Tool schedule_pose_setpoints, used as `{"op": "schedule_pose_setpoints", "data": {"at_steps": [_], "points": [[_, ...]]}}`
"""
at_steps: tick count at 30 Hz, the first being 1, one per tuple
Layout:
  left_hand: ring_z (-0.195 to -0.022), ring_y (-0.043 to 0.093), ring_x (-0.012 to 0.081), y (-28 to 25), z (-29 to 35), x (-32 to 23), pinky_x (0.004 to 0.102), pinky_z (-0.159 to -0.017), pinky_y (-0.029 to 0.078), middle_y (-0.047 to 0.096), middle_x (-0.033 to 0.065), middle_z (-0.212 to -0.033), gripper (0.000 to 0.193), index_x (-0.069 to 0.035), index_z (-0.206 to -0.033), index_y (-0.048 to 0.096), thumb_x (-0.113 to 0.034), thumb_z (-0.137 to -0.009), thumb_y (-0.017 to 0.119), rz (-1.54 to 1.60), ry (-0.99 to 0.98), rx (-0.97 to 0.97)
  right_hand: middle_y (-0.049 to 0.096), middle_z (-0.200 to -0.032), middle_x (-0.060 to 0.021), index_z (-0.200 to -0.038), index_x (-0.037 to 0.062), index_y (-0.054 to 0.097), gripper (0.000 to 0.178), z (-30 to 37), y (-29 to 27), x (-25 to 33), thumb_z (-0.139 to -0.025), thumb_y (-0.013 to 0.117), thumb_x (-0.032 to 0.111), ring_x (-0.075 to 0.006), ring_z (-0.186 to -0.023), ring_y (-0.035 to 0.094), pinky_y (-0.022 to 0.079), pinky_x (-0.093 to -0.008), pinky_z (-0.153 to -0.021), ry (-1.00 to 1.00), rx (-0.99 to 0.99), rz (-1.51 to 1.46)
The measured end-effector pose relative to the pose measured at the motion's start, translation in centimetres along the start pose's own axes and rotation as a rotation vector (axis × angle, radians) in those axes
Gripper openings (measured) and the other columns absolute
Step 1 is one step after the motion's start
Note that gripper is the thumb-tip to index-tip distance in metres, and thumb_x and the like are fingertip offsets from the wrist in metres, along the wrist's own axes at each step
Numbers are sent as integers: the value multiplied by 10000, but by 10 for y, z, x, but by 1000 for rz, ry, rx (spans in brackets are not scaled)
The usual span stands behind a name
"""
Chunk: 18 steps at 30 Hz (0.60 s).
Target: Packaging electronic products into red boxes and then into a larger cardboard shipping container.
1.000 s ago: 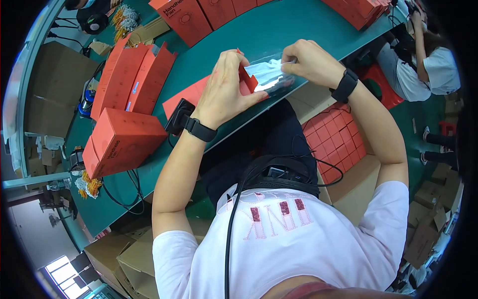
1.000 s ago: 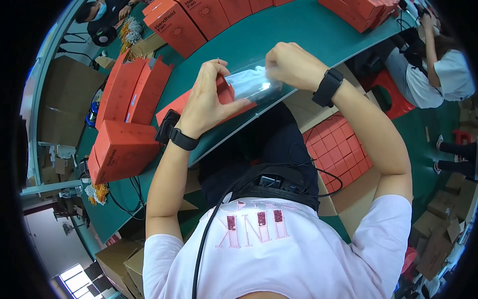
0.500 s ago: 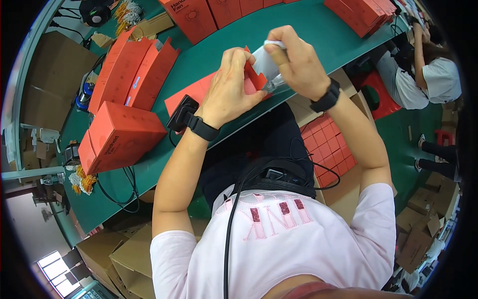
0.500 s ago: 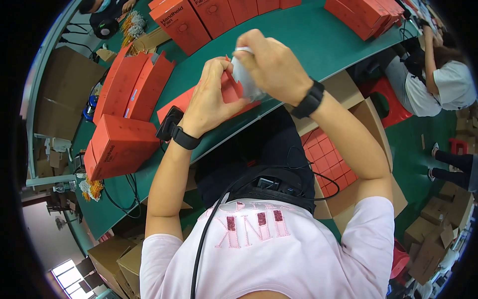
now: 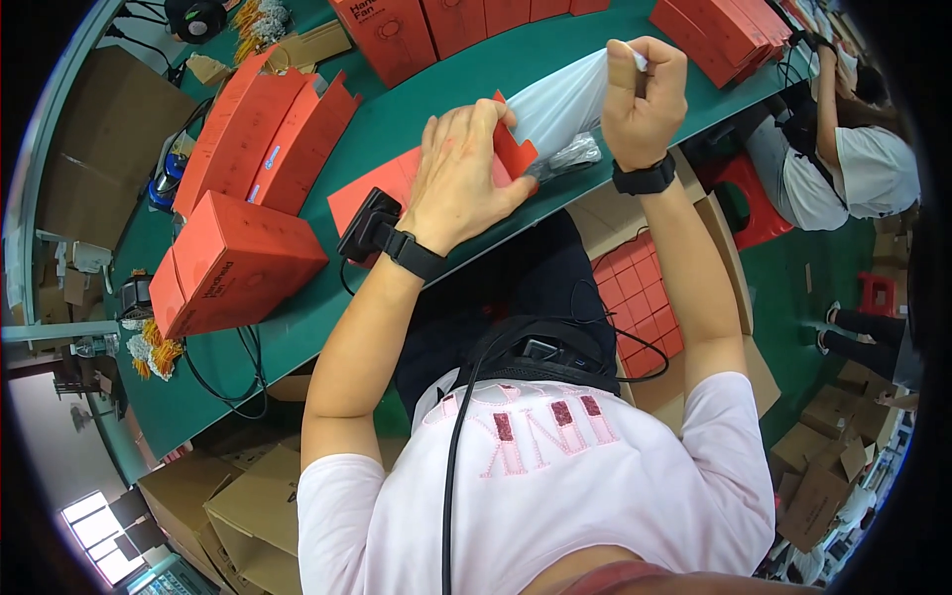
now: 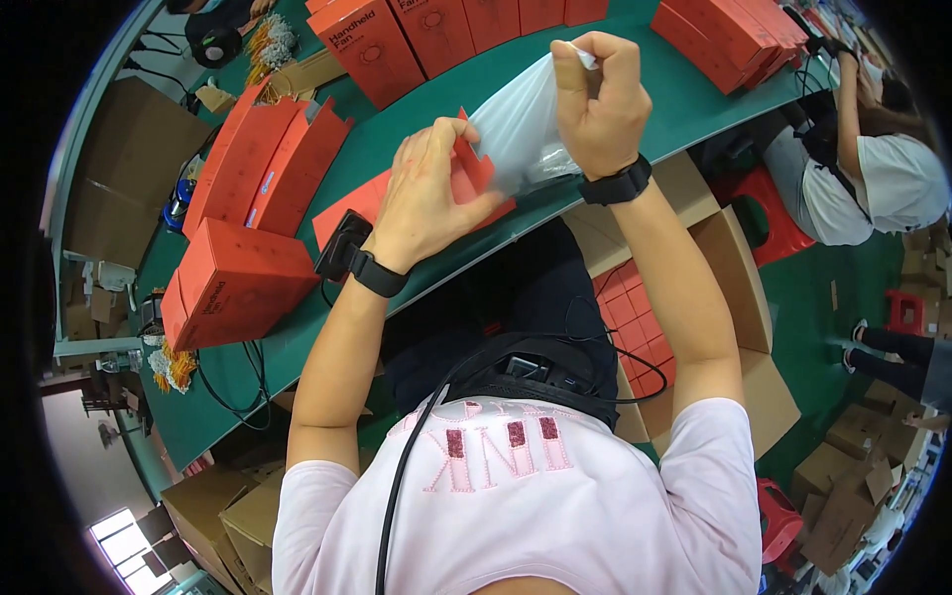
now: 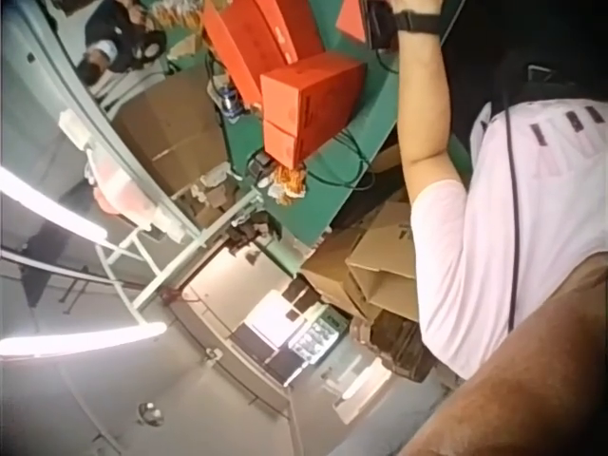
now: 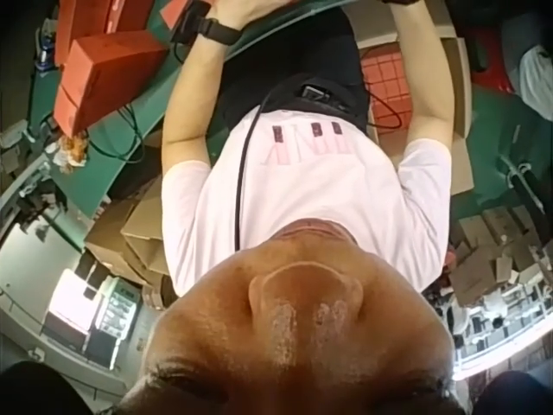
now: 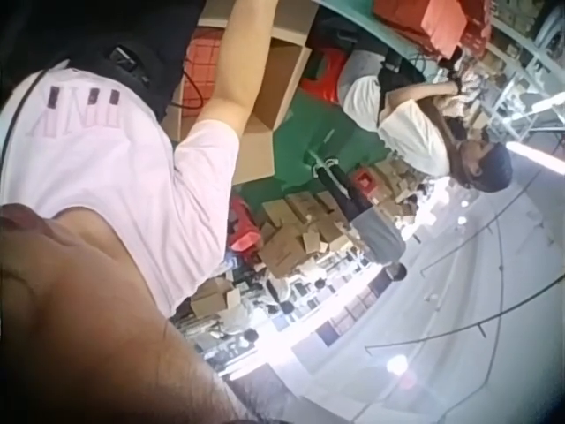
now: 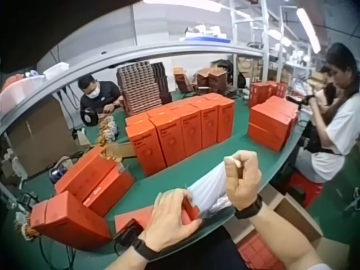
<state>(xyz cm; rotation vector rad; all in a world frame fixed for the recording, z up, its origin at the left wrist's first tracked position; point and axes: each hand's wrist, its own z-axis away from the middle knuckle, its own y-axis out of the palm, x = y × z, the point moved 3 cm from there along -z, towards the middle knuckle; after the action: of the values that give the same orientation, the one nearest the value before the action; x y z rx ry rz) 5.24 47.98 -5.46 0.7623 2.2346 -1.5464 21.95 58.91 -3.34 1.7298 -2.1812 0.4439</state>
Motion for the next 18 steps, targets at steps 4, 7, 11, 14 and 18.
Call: {"op": "schedule_pose_setpoints", "data": {"at_steps": [4, 7, 11, 14, 18], "points": [[-1113, 555, 367, 4, 1, -1, 600, -1069, 328, 599, 141, -1116, 547, -95, -1111, 468, -228, -709, 813, -25, -52, -9, 576, -787, 16, -972, 19, 563, 202, -6, 1, -1, -948, 709, 157, -32, -643, 492, 422, -177, -579, -39, -26, -3], [-1104, 555, 371, 5, 0, -2, 599, -1078, 323, 598, 136, -1117, 554, -99, -1132, 466, -226, -716, 811, -41, -71, 3, 608, -817, -6, -946, 15, 562, 177, -18, -7, -17, -956, 691, 136, -45, -704, 531, 451, -195, -628, 57, -190, 38], [-1105, 544, 375, 12, -7, 0, 583, -1084, 313, 595, 153, -1099, 531, -107, -1139, 484, -203, -714, 786, -72, -85, -21, 637, -866, -38, -951, 0, 563, 202, -9, -11, -65, -948, 700, 149, -70, -736, 567, 473, -221, -638, 307, -279, -78], [-1115, 531, 379, 16, -14, -1, 570, -1086, 307, 591, 165, -1086, 499, -111, -1124, 508, -188, -706, 769, -75, -104, -10, 655, -898, -71, -962, -18, 563, 222, -13, -19, -76, -938, 704, 151, -101, -754, 598, 490, -239, -670, 449, -395, 31], [-1165, 506, 384, 18, -16, -1, 550, -1092, 305, 568, 196, -1148, 509, -110, -1145, 539, -181, -692, 759, -89, -85, 14, 669, -897, -94, -980, -36, 570, 210, -47, -44, -52, -939, 691, 130, -130, -777, 620, 503, -247, -725, 351, -581, -186]]}}
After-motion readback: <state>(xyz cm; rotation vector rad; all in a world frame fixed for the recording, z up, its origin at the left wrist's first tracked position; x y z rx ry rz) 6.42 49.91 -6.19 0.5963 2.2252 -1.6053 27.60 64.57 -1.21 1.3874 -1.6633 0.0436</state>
